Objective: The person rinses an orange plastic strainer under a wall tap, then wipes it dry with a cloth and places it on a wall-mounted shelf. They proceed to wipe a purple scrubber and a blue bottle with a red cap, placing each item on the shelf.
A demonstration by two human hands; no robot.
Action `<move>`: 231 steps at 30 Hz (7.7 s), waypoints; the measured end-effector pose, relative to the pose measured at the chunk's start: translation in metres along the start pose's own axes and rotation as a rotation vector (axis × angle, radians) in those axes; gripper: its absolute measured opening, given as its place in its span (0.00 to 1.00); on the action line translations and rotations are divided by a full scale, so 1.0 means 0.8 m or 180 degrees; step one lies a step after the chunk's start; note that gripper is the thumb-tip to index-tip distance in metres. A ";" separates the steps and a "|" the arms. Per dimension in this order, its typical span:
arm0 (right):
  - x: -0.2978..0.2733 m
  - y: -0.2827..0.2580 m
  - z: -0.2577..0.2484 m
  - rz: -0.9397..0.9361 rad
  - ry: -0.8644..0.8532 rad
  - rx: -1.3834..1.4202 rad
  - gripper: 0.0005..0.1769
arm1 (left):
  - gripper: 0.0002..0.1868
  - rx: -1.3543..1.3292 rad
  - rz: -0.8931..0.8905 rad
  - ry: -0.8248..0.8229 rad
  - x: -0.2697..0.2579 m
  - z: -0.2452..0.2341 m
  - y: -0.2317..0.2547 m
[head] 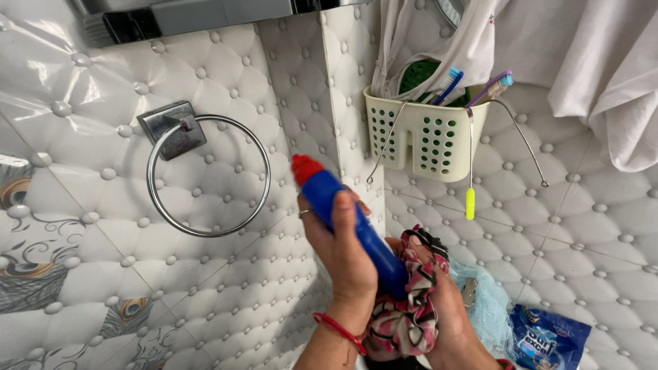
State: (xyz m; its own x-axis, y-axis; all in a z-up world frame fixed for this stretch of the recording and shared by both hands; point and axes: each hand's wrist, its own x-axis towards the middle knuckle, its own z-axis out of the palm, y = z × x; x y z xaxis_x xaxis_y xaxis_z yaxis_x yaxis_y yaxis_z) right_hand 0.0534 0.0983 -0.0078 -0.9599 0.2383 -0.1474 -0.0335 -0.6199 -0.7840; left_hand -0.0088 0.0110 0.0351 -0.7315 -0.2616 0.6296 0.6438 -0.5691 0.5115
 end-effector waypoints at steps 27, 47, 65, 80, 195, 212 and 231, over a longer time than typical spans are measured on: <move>0.024 -0.057 0.026 -0.3238 -0.0335 -0.3094 0.32 | 0.50 0.2067 0.0661 -0.1087 0.062 0.056 0.042; 0.027 -0.150 0.160 -0.2922 -0.0921 -0.1969 0.28 | 0.56 0.2440 0.0533 -0.2430 0.189 0.028 0.170; -0.031 -0.235 0.292 -0.3399 -0.1346 -0.2125 0.29 | 0.53 0.3573 0.0660 -0.1767 0.236 0.079 0.334; -0.093 -0.315 0.378 -0.3877 -0.0764 -0.2741 0.37 | 0.52 0.3510 0.1002 -0.1525 0.282 0.137 0.429; -0.014 -0.524 0.644 -0.3921 0.0470 -0.6787 0.26 | 0.21 0.6110 0.1299 -0.1224 0.720 0.270 0.360; -0.017 -0.430 0.462 -0.6913 0.0640 -0.4277 0.31 | 0.22 0.4974 0.2504 0.0104 0.519 0.220 0.393; -0.021 -0.425 0.430 -0.6759 0.1221 -0.3887 0.26 | 0.26 0.4957 0.3603 0.0280 0.454 0.192 0.322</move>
State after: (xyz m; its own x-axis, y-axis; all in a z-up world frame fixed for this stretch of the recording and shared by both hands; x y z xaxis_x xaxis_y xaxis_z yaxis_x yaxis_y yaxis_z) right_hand -0.0150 0.0483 0.4688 0.1792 -0.1664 0.9696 -0.1995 0.9590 0.2015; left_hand -0.0740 -0.1104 0.4854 0.1315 -0.0149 0.9912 0.3216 0.9465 -0.0285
